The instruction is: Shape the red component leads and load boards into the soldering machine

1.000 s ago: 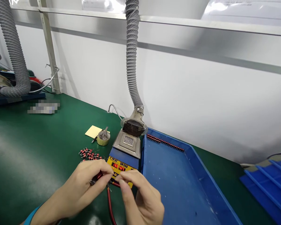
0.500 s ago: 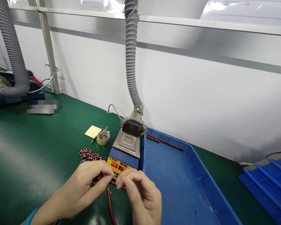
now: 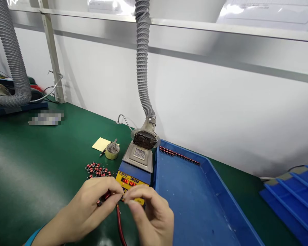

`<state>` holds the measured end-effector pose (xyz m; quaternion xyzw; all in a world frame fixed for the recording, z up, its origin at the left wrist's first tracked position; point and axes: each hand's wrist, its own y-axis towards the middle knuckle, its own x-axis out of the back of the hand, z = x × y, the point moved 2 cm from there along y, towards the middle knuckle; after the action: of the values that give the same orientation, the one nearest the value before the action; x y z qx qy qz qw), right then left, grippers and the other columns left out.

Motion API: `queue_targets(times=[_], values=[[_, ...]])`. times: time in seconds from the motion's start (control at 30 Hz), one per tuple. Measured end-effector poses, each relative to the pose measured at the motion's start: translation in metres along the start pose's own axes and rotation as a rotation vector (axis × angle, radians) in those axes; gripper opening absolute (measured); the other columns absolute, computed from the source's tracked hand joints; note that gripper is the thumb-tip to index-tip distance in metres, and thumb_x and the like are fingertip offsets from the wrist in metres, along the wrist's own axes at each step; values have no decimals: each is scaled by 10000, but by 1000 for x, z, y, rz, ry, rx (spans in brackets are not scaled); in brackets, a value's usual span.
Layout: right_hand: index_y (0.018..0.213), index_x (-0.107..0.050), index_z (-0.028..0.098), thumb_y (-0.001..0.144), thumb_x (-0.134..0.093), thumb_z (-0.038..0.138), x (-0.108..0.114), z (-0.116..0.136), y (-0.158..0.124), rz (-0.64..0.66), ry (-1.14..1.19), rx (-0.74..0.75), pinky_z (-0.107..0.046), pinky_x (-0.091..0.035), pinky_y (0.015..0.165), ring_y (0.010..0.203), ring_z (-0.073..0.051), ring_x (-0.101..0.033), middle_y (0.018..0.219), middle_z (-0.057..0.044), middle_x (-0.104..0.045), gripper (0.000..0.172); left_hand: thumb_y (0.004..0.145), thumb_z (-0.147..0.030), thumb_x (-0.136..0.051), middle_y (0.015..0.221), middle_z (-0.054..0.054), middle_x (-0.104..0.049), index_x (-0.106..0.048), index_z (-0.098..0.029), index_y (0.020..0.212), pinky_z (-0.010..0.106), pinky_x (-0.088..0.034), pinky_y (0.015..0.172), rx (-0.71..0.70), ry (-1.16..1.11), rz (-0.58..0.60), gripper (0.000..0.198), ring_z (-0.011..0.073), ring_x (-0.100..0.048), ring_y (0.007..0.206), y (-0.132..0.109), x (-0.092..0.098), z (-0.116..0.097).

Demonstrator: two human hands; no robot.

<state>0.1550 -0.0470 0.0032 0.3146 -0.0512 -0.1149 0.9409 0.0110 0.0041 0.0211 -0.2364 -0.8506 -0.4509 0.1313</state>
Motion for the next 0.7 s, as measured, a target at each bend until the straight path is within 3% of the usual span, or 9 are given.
queue_targets(times=[0.03,0.1,0.17,0.23,0.33,0.43,0.53,0.6,0.7], values=[[889,-697,236,880,-624,174,1,1,0,-17,-98,72,-243,-538,714,774,-160,-671,799,-22,-707,96,936,-95,-463,730,-40,-616,-538,-189,846,147,-416,599,50,-45,12,150,77,-550,625,0,1,0],[1015,-696,272,836,-630,55,0,3,-2,-31,-255,211,-247,-529,774,874,-165,-671,896,-10,-721,289,928,-93,-476,713,-49,-596,-537,-193,843,138,-407,583,86,-74,31,144,72,-539,612,1,2,1],[974,-701,256,846,-591,38,-3,4,-4,-68,-336,279,-249,-513,762,852,-162,-664,872,-13,-717,276,942,-106,-449,707,-30,-599,-541,-178,838,162,-412,581,20,-23,25,156,88,-541,607,1,0,2],[807,-678,216,895,-562,124,-5,1,-4,-90,-291,127,-221,-483,646,684,-130,-630,724,-10,-675,172,956,-108,-395,690,0,-606,-551,-157,830,210,-407,572,-109,98,15,206,115,-527,587,1,-5,2],[595,-535,192,963,-472,319,-8,-5,-3,33,126,-255,-202,-382,442,408,-94,-472,438,31,-487,395,958,-103,-354,634,8,-581,-552,-147,805,248,-376,547,-212,210,15,254,131,-479,542,-1,-9,3],[604,-589,193,956,-490,368,-4,-4,1,52,272,-224,-209,-450,497,458,-119,-549,436,16,-520,405,951,-113,-405,703,-2,-606,-548,-161,836,203,-399,603,-55,43,27,191,111,-523,609,-2,-5,3],[867,-723,239,872,-654,259,1,-2,3,4,20,-31,-237,-530,686,742,-164,-672,767,-32,-713,72,938,-148,-469,732,-34,-582,-546,-189,834,164,-390,625,190,-185,100,136,89,-520,655,-2,0,4],[969,-716,277,853,-672,188,-1,-2,3,22,-31,52,-261,-541,714,808,-180,-677,853,-30,-727,153,929,-180,-489,709,-44,-543,-547,-193,813,169,-376,618,286,-289,145,131,90,-491,650,-2,1,4],[917,-694,272,894,-611,159,-6,-1,0,20,-13,123,-270,-530,712,780,-164,-658,780,-5,-700,143,914,-196,-500,704,-45,-525,-552,-189,804,187,-366,633,332,-379,173,123,95,-472,655,0,2,5]])
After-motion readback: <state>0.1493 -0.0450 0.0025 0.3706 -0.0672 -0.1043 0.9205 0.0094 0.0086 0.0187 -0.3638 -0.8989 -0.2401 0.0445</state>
